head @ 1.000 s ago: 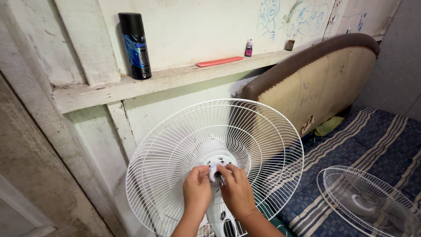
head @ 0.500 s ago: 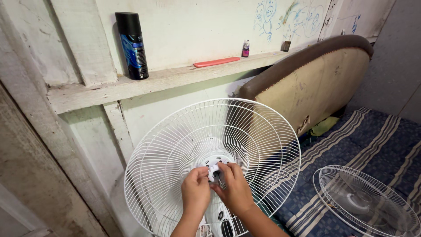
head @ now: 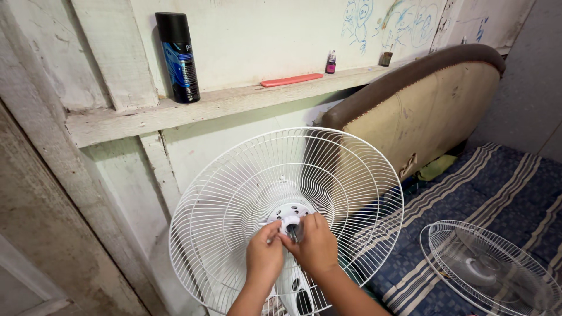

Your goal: The person assembles a standing fan by screwing the motor housing, attaching the front grille, and wiping the fan blades with a pink cloth. The person handles the fan grille, motor housing, and blades, using a screwdriver and cloth.

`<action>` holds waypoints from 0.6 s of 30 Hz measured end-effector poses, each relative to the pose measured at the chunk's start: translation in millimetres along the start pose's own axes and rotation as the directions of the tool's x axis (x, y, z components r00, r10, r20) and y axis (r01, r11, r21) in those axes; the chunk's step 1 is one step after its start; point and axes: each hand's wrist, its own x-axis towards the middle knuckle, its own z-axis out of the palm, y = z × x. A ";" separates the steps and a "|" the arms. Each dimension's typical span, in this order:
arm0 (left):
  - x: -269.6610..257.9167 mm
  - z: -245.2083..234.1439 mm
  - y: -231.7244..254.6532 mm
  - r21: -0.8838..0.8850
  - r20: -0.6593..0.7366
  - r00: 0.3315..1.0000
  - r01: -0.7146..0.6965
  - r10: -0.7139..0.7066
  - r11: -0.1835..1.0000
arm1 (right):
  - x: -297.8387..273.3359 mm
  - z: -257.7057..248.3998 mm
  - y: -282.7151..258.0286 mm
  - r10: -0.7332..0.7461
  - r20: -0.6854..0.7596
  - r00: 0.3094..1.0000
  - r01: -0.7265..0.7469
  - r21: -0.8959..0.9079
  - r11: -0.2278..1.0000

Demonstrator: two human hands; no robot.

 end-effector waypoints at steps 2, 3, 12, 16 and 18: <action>-0.7 -0.7 3.5 0.028 0.003 0.999 0.033 -0.033 0.999 | -5.7 3.4 -4.9 0.275 0.133 0.952 -0.265 -0.090 0.960; -0.1 -1.0 4.5 0.044 -0.013 1.000 0.029 -0.028 0.999 | -10.3 4.3 -6.1 0.079 -0.030 0.996 -0.079 -0.025 0.997; 3.2 -13.9 -7.8 0.201 -0.061 0.991 -0.103 0.117 0.974 | -14.8 18.8 0.3 0.094 0.014 0.995 -0.095 0.143 0.985; -3.0 -17.5 -13.2 0.229 -0.065 0.988 -0.121 0.140 0.966 | -25.7 17.5 -4.3 -0.085 -0.271 0.959 0.095 0.025 0.995; -1.8 -19.3 -10.3 0.247 -0.037 0.975 -0.202 0.218 0.948 | -29.1 14.9 -7.3 -0.156 -0.313 0.937 0.173 0.027 0.984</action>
